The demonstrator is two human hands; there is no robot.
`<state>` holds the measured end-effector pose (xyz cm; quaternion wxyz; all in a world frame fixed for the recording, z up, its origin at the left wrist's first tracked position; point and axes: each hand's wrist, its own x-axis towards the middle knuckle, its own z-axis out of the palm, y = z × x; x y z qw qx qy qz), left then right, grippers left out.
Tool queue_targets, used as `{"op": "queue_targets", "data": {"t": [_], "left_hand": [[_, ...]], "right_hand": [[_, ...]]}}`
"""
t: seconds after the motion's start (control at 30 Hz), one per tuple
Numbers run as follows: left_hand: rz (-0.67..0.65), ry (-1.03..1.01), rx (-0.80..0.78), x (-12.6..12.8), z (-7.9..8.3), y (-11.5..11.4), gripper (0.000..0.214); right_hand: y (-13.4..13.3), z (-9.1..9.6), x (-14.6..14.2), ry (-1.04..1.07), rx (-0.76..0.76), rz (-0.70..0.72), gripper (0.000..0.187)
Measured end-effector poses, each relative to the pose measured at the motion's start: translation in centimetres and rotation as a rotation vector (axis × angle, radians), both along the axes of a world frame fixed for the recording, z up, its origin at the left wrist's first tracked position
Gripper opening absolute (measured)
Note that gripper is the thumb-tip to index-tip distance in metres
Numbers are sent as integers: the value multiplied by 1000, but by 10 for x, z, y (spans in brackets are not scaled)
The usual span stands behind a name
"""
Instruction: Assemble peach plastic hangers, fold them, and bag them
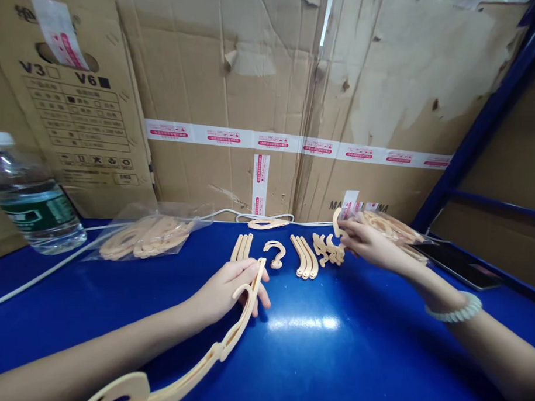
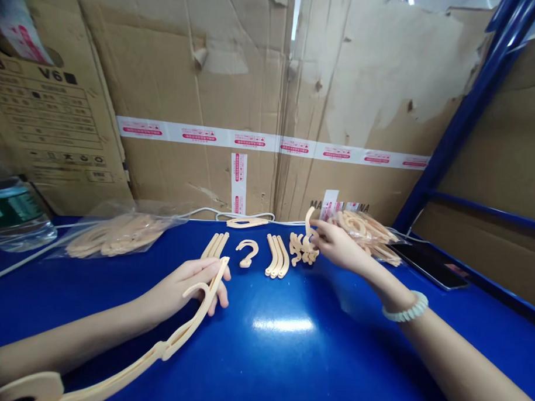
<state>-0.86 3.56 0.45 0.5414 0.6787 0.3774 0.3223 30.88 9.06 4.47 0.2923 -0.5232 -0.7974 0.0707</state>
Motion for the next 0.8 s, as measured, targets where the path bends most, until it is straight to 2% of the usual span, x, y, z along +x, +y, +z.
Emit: {"op": "queue_targets", "data": {"t": [0.13,0.23,0.4,0.5,0.6,0.67,0.7,0.73,0.8], "left_hand": [[-6,-108,-121,-3,-1,2,48],[-3,-165,-172,-5,-1,2,48],[33,-230,-220,-5,3,1,42],[47,-274,-256,-2,5,1,32],[41,-326,-297,1,5,0,26],[32,-356,-328,2,4,-1,24],[28,-369,-343,3,3,-2,24],[26,-380,-356,3,2,-3,24],[24,-395,-380,3,2,-6,23]], "right_hand": [[15,-15,11,-76,-130,-45,34],[20,-23,9,-109,-155,-81,37],[18,-22,8,-136,-36,-139,26],[-2,-15,-8,-117,97,-125,27],[-41,-9,-45,-90,218,79,28],[-72,-7,-74,-183,378,506,27],[-86,-7,-86,-261,406,657,26],[-98,-9,-97,-316,432,745,25],[-114,-15,-110,-375,522,822,21]]}}
